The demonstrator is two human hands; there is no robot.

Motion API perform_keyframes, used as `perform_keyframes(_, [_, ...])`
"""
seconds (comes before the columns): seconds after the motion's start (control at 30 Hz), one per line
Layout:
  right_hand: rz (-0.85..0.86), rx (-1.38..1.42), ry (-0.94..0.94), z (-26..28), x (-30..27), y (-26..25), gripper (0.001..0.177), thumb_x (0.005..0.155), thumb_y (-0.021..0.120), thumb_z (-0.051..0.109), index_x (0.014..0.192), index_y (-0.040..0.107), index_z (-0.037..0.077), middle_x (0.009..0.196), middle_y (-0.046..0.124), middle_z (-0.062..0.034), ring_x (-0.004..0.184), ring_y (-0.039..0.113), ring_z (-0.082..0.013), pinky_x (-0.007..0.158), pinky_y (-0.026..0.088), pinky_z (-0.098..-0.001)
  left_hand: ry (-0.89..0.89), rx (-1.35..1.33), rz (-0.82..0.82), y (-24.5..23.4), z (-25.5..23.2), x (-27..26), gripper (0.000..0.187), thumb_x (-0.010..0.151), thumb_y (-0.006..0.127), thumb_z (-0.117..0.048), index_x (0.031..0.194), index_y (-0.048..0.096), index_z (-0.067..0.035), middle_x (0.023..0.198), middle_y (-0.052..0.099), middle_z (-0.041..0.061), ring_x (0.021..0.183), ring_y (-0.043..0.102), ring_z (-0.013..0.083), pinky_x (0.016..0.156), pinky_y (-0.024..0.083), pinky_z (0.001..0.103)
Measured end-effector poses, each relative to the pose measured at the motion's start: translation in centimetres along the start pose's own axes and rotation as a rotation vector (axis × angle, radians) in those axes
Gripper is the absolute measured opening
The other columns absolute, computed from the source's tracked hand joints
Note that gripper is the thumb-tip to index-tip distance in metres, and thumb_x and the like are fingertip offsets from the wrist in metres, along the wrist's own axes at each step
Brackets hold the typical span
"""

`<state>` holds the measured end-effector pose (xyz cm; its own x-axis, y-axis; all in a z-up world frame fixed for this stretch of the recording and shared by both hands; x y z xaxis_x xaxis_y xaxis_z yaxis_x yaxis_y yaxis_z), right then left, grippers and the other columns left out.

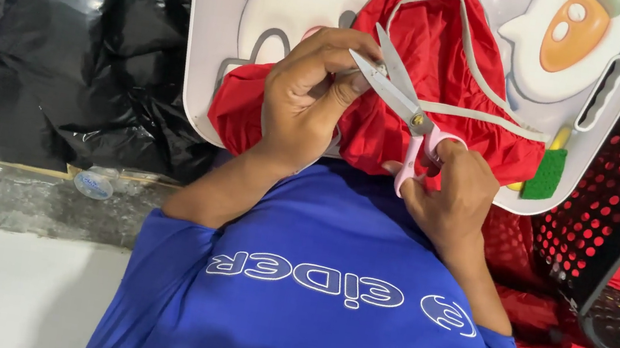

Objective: Trimming excess white elastic from a red garment using a pair of scissors on a work tray.

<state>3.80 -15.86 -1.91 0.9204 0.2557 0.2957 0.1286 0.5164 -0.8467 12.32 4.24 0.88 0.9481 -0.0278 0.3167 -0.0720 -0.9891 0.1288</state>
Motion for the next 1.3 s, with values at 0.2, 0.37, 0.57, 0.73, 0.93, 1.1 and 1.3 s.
perform_keyframes(0.2, [-0.034,-0.091,-0.015,0.1,-0.3,0.0,0.062,0.089,0.098,0.035,0.085,0.046,0.001,0.068,0.044,-0.0061,0.056,0.038,-0.0258,0.056,0.034,-0.0401,0.054,0.005,-0.017,-0.1,-0.7,-0.3,0.011,0.106,0.061,-0.010,0.103,0.067,-0.001,0.111,0.068,0.015,0.099,0.066,0.0234,0.083,0.057,0.030])
perform_keyframes(0.37, [-0.083,-0.028,-0.069,0.8,-0.3,-0.5,0.054,0.084,0.102,0.010,0.089,0.049,0.000,0.071,0.048,-0.0065,0.057,0.037,-0.0259,0.054,0.033,-0.0390,0.087,0.019,-0.045,-0.4,-1.3,-0.5,0.011,0.105,0.062,-0.010,0.102,0.069,-0.001,0.112,0.069,0.012,0.093,0.061,0.0204,0.078,0.051,0.029])
perform_keyframes(0.57, [-0.033,-0.033,-0.040,0.1,-0.4,-0.6,0.051,0.089,0.097,0.009,0.087,0.047,0.003,0.069,0.050,-0.0046,0.056,0.043,-0.0247,0.054,0.034,-0.0385,0.100,0.048,-0.066,-0.3,-1.9,-0.6,0.011,0.101,0.066,-0.006,0.098,0.070,0.003,0.108,0.069,0.016,0.098,0.067,0.0253,0.084,0.059,0.032])
perform_keyframes(0.73, [0.012,0.245,0.089,-0.5,-0.8,-1.0,0.055,0.086,0.088,0.036,0.104,0.051,0.000,0.076,0.055,-0.0053,0.062,0.055,-0.0166,0.061,0.044,-0.0335,0.196,0.112,-0.045,0.4,-3.8,-0.6,0.007,0.103,0.064,-0.006,0.102,0.067,0.000,0.106,0.068,0.017,0.100,0.070,0.0272,0.088,0.063,0.033])
perform_keyframes(0.93, [-0.027,0.176,-0.017,0.0,-0.7,-1.8,0.052,0.083,0.095,0.025,0.090,0.049,0.001,0.072,0.049,-0.0038,0.060,0.043,-0.0192,0.056,0.035,-0.0349,0.137,0.082,-0.038,1.2,-3.2,-1.0,0.007,0.105,0.064,-0.010,0.107,0.068,-0.004,0.114,0.069,0.014,0.089,0.064,0.0183,0.077,0.054,0.027])
perform_keyframes(1.1, [-0.053,0.083,-0.043,-0.3,-0.7,-2.0,0.056,0.086,0.093,0.036,0.096,0.053,-0.001,0.073,0.053,-0.0054,0.058,0.046,-0.0228,0.057,0.038,-0.0382,0.107,0.016,-0.040,2.0,-2.6,-1.2,0.005,0.103,0.064,-0.004,0.105,0.068,0.000,0.116,0.068,0.016,0.101,0.072,0.0241,0.091,0.063,0.031])
perform_keyframes(1.3, [-0.106,-0.009,-0.077,-1.3,-1.4,-1.6,0.059,0.080,0.101,0.029,0.093,0.051,-0.001,0.075,0.055,-0.0078,0.057,0.045,-0.0274,0.055,0.037,-0.0409,0.065,0.040,-0.037,2.0,-2.2,-1.5,0.008,0.104,0.065,-0.007,0.104,0.070,-0.001,0.115,0.068,0.014,0.085,0.063,0.0169,0.077,0.053,0.026])
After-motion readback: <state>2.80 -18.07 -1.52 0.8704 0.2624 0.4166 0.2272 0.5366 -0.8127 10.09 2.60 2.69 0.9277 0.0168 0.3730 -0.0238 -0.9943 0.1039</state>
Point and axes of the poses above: each hand's wrist, its own x-axis towards the middle knuckle, its own y-axis out of the palm, z = x × y, the point moved 9 cm from there along x, towards the middle knuckle
